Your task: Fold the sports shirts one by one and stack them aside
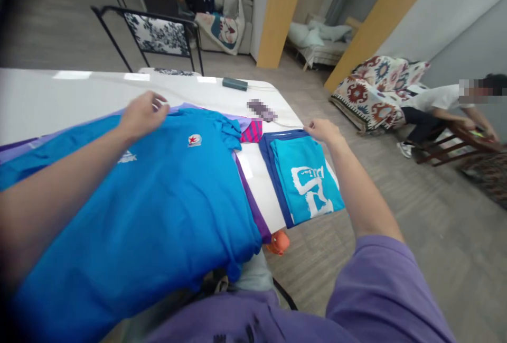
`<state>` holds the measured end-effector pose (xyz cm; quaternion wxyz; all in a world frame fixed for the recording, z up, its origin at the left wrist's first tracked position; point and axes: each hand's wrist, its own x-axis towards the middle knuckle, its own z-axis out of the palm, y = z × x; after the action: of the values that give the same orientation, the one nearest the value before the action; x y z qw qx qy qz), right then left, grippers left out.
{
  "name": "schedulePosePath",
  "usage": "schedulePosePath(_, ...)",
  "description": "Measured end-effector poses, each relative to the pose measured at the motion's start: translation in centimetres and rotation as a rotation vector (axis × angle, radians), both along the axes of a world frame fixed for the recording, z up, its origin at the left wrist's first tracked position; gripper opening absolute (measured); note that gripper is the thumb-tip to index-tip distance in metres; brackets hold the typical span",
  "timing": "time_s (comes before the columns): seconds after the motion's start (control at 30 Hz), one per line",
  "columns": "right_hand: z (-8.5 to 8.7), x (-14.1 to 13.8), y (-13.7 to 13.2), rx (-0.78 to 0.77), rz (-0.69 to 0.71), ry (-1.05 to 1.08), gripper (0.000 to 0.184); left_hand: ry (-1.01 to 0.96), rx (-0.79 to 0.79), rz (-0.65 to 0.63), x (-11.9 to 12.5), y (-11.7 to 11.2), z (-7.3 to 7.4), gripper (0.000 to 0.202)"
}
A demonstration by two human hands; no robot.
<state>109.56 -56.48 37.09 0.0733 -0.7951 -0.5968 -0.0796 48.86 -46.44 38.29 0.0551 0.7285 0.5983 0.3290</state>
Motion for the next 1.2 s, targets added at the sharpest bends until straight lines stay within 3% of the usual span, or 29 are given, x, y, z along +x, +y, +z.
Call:
schedulePosePath(0.1,-3.9,2.7,-3.5,-0.121,-0.073,0.089,0.044,0.047,-0.091,-0.234,12.5,-3.4,-0.9,0.027)
schedulePosePath(0.2,-6.2,2.7,-6.0,-0.05,0.066,0.154,0.03,0.037,-0.187,-0.365,23.3,-6.9,-3.7,0.032)
schedulePosePath(0.27,-6.7,2.8,-8.1,0.03,0.271,0.229,0.023,0.0,-0.248,-0.379,28.3,-8.5,-5.7,0.042)
schedulePosePath(0.37,-6.5,4.2,-12.0,-0.011,0.641,0.466,0.034,-0.091,-0.383,-0.362,32.7,-9.4,-7.7,0.06)
schedulePosePath(0.43,-6.6,5.5,-13.8,-0.09,0.75,0.63,0.048,-0.159,-0.469,-0.34,33.9,-9.1,-8.2,0.064)
schedulePosePath(0.47,-6.8,6.0,-14.1,-0.086,0.728,0.675,0.053,-0.19,-0.502,-0.326,34.3,-8.9,-8.2,0.062)
schedulePosePath(0.6,-8.7,6.6,-11.2,0.223,0.244,0.576,0.054,-0.278,-0.571,-0.284,34.9,-8.7,-7.7,0.041)
schedulePosePath(0.67,-9.5,6.2,-8.8,0.237,0.039,0.527,0.049,-0.331,-0.577,-0.287,35.0,-9.3,-7.2,0.038)
schedulePosePath(0.77,-9.5,5.6,-6.6,0.176,-0.046,0.586,0.032,-0.449,-0.586,-0.337,35.1,-10.9,-6.1,0.033)
schedulePosePath(0.83,-8.6,5.5,-6.8,0.211,-0.047,0.705,0.025,-0.537,-0.59,-0.395,35.2,-12.1,-4.8,0.03)
schedulePosePath(0.93,-5.7,5.7,-9.1,0.293,-0.013,1.012,0.031,-0.657,-0.56,-0.489,35.1,-14.1,-1.9,0.033)
schedulePosePath(1.03,-1.1,6.0,-13.1,0.464,0.137,1.256,0.04,-0.746,-0.483,-0.584,34.4,-16.5,2.3,0.027)
schedulePosePath(1.1,2.7,5.7,-16.4,0.637,0.299,1.255,0.045,-0.776,-0.419,-0.652,33.4,-18.4,5.8,0.026)
schedulePosePath(1.2,9.1,3.8,-21.9,0.853,0.557,1.054,0.054,-0.762,-0.222,-0.768,31.1,-22.0,11.6,0.038)
